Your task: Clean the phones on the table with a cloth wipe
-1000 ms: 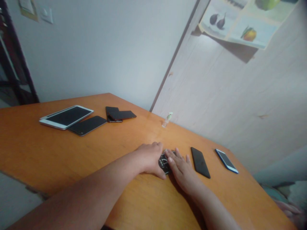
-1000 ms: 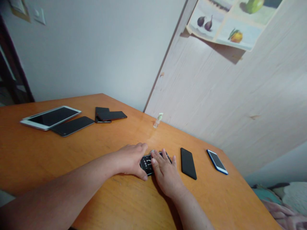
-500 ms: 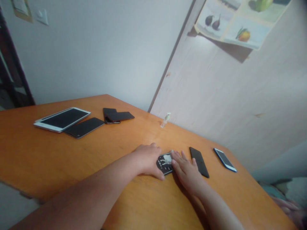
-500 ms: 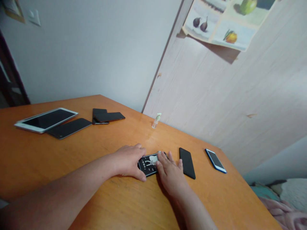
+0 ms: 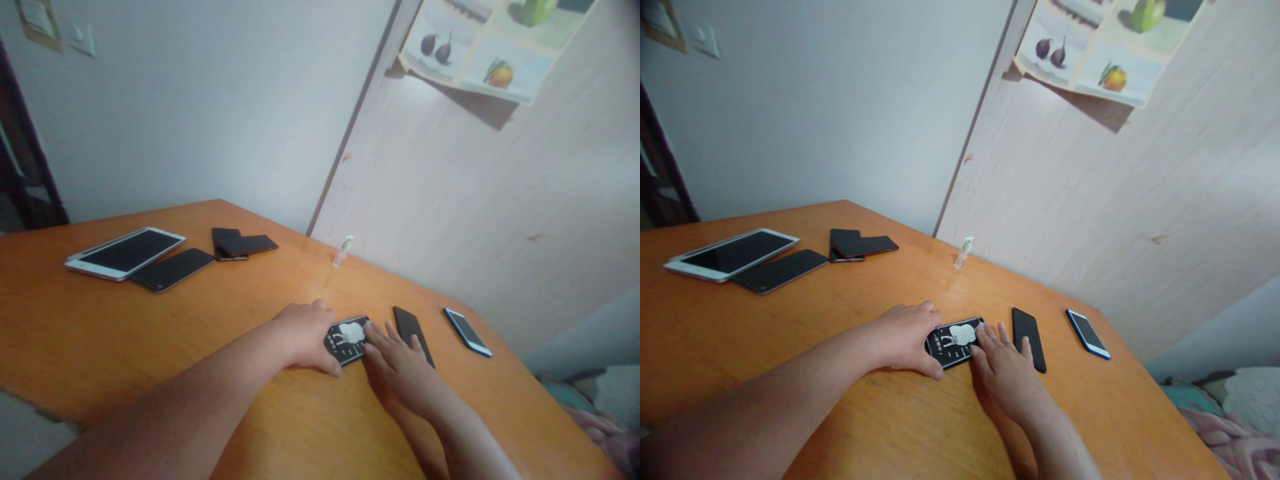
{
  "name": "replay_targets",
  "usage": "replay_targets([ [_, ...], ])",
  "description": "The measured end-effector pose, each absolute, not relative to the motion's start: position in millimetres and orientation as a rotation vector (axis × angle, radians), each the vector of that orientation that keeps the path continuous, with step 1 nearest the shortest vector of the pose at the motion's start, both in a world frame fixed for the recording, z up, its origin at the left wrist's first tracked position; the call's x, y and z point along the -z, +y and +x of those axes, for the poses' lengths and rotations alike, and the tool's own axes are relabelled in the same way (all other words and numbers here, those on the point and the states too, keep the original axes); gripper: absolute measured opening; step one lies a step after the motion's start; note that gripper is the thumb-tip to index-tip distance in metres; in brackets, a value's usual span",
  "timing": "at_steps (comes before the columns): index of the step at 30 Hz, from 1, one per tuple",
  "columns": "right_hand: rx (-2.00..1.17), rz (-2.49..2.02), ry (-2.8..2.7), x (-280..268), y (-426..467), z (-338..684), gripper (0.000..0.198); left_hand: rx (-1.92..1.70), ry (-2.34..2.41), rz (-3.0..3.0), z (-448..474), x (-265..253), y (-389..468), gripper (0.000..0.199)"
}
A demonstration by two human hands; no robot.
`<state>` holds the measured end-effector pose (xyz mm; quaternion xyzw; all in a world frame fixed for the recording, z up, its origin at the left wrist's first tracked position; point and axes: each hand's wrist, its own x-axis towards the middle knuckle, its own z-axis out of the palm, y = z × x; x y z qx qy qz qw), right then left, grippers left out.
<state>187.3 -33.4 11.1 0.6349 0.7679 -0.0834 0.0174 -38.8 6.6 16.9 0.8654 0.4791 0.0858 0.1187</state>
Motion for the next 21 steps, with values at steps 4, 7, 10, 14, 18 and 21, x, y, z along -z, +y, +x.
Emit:
replay_targets([
  [4, 0.258, 1.929, 2.405, -15, -35, 186, 0.056, -0.24, 1.406, 2.536, -38, -18, 6, 0.074],
  [7, 0.51, 1.622, 2.591, -22, -50, 170, 0.057, -0.239, 1.403, 2.553, -37, -18, 6, 0.069],
  [10, 0.612, 1.529, 2.627, -26, -55, 167, 0.055, -0.237, 1.411, 2.548, -37, -18, 6, 0.069],
  [14, 0.284, 1.878, 2.424, -22, -41, 187, 0.053, -0.219, 1.412, 2.534, -38, -19, 6, 0.073],
  [18, 0.198, 1.891, 2.372, -23, -41, 187, 0.053, -0.236, 1.419, 2.548, -38, -17, 7, 0.073],
  [21, 0.394, 1.637, 2.563, -30, -54, 173, 0.055, -0.231, 1.419, 2.553, -38, -15, 8, 0.073],
])
